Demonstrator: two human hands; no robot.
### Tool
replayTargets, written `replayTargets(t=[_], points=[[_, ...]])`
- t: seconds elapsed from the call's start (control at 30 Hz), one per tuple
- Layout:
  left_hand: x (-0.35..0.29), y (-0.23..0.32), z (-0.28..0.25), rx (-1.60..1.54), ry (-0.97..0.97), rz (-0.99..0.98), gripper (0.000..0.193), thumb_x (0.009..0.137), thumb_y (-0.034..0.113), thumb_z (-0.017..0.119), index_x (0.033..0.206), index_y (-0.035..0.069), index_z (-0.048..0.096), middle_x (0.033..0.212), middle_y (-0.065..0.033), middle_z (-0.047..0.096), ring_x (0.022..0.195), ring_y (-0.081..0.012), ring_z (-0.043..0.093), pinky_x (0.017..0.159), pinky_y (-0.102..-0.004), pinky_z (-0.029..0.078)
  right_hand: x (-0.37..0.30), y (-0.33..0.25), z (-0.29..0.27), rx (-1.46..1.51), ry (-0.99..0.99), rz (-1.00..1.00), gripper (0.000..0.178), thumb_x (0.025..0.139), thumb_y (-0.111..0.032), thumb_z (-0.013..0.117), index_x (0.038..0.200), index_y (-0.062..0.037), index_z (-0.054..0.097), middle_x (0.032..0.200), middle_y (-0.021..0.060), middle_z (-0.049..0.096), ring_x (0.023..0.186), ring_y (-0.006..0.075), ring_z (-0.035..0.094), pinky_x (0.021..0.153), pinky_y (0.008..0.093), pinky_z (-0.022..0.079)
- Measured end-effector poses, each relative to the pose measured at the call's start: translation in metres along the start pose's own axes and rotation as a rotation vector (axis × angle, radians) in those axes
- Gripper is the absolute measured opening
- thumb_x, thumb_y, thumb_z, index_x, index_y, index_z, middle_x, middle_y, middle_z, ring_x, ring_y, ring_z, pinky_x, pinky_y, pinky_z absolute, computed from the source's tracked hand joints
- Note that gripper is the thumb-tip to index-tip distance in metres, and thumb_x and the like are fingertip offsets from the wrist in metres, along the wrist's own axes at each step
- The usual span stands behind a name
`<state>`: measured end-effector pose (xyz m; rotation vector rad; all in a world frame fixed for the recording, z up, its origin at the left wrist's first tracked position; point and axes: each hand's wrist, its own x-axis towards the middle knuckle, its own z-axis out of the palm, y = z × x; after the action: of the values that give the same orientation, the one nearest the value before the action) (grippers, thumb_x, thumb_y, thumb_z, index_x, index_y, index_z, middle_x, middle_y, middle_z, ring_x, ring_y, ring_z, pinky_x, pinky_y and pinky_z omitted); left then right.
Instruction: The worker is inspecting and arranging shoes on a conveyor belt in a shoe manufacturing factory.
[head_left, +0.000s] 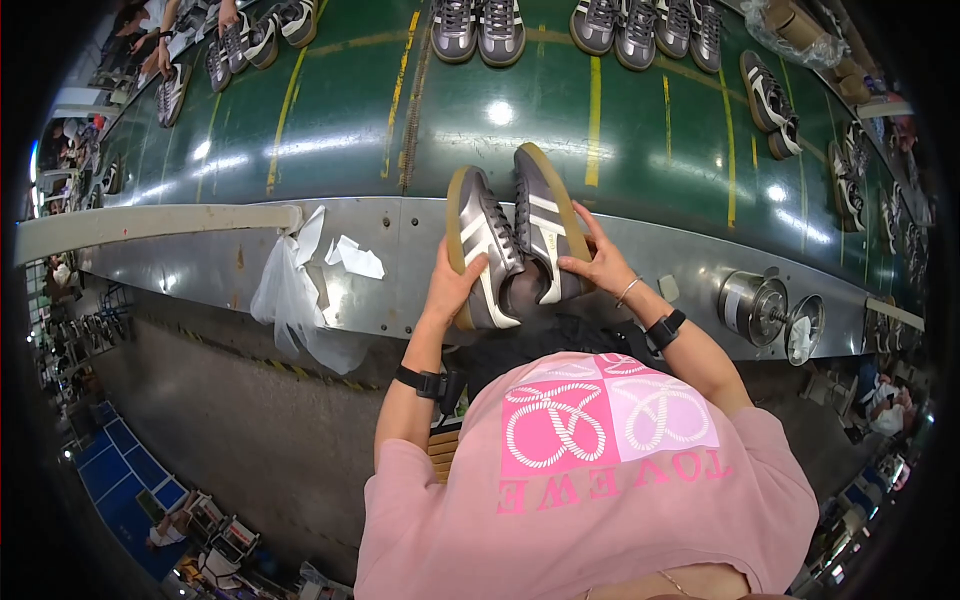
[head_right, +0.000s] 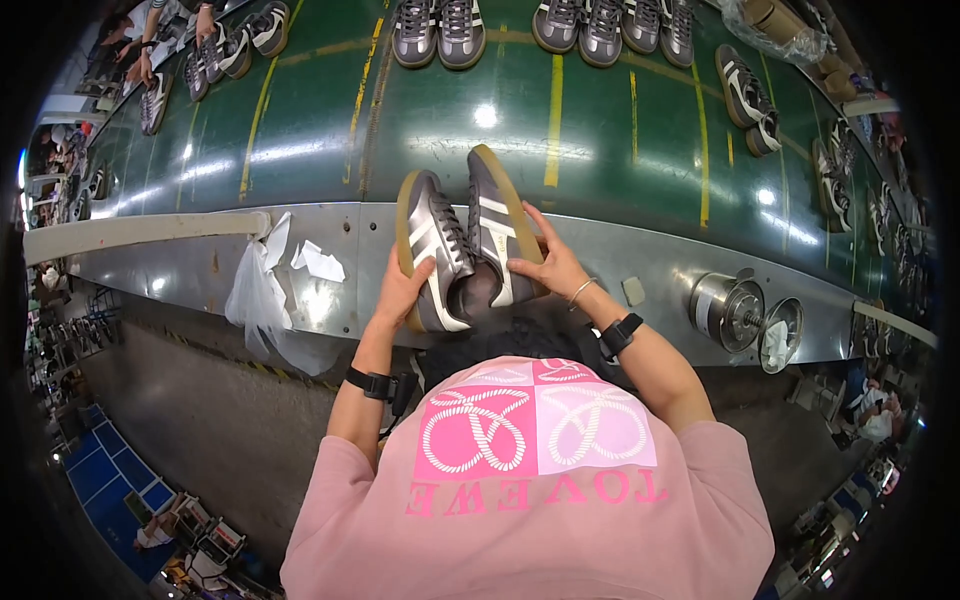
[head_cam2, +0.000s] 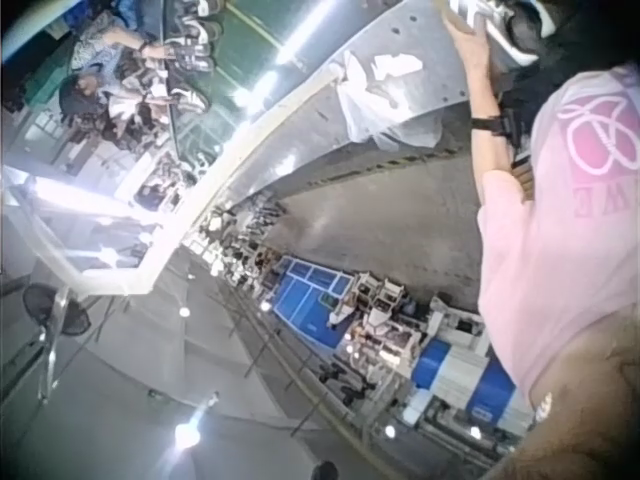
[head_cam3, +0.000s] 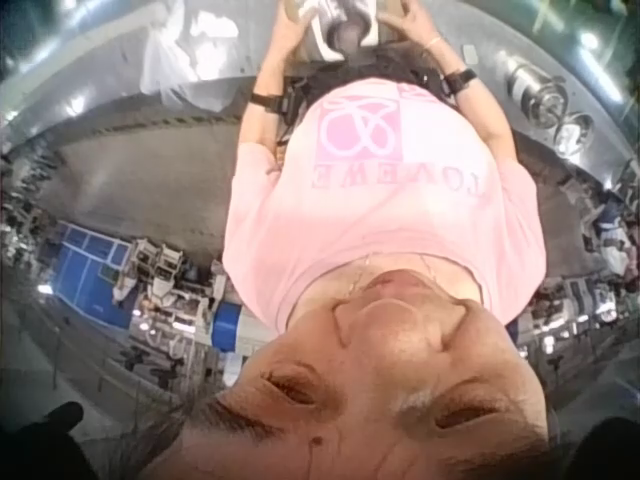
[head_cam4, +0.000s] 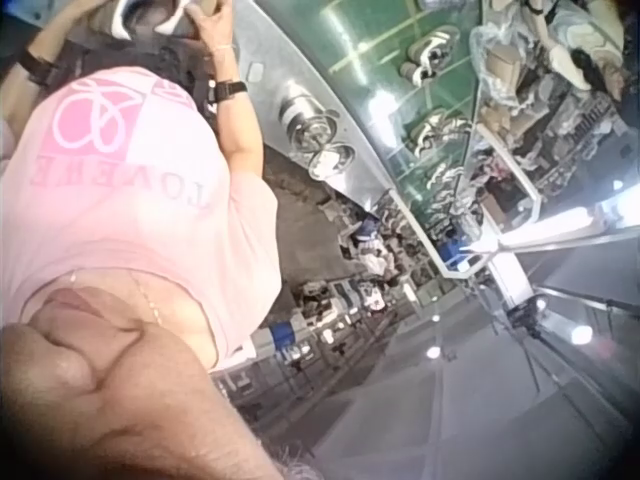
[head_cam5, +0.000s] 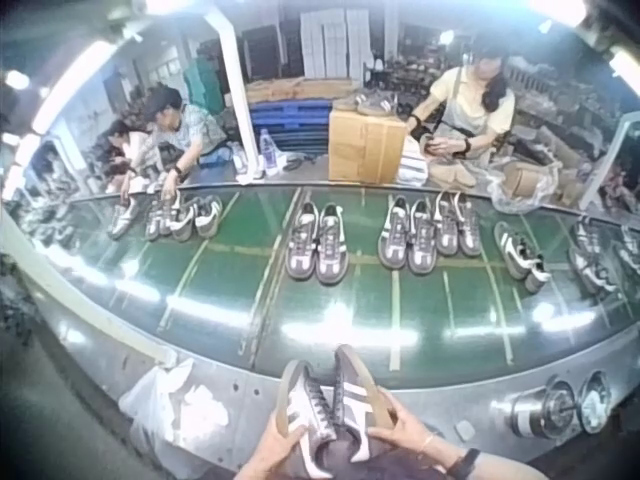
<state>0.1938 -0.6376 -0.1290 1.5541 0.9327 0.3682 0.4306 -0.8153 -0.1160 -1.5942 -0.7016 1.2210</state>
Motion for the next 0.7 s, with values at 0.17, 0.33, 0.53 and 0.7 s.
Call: replayTargets(t=[0.17, 0.33, 0.53, 0.7], points=[[0.009, 0.030, -0.006, -0.953, -0.166, -0.457, 0.060, 0.100, 0.044, 0.058, 0.143, 0.006, 0.043, 0.132, -0.0097, 0.059, 0.116, -0.0204, 0.061, 0.097, -0.0369, 0.052, 0.000, -0.011, -0.007, 0.505, 0.047, 0.117, 0.090, 0.093, -0.027, 0.072, 0.160, -0.0220, 0.012, 0.141, 0.0140, 0.054, 0.125, 0.0244, 0.056, 0.105, 0.0398, 0.045], [0.008, 0.063, 0.000, -1.073, -0.224, -0.442, 0.062, 0.102, 0.054, 0.046, 0.143, 0.009, 0.046, 0.137, -0.0101, 0.058, 0.120, -0.0236, 0.060, 0.102, -0.0414, 0.051, -0.002, -0.040, 0.003, 0.857, -0.132, 0.176, 0.071, 0.100, -0.046, 0.054, 0.158, -0.0227, 0.020, 0.153, 0.0031, 0.040, 0.137, 0.0189, 0.044, 0.110, 0.0407, 0.044], [0.007, 0.064, 0.016, -1.088, -0.267, -0.529, 0.067, 0.101, 0.059, 0.043, 0.146, 0.009, 0.043, 0.143, -0.0096, 0.054, 0.128, -0.0245, 0.055, 0.108, -0.0431, 0.046, -0.003, -0.046, 0.003, 0.927, -0.277, 0.234, 0.061, 0.103, -0.054, 0.041, 0.153, -0.0195, 0.033, 0.151, 0.0039, 0.044, 0.136, 0.0192, 0.046, 0.111, 0.0429, 0.042], [0.007, 0.063, 0.018, -1.071, -0.268, -0.514, 0.068, 0.102, 0.059, 0.040, 0.147, 0.009, 0.042, 0.144, -0.0092, 0.053, 0.129, -0.0242, 0.054, 0.109, -0.0432, 0.045, -0.002, -0.041, -0.001, 0.924, -0.338, 0.318, 0.062, 0.104, -0.055, 0.033, 0.150, -0.0119, 0.037, 0.150, 0.0080, 0.047, 0.136, 0.0220, 0.047, 0.113, 0.0435, 0.041]])
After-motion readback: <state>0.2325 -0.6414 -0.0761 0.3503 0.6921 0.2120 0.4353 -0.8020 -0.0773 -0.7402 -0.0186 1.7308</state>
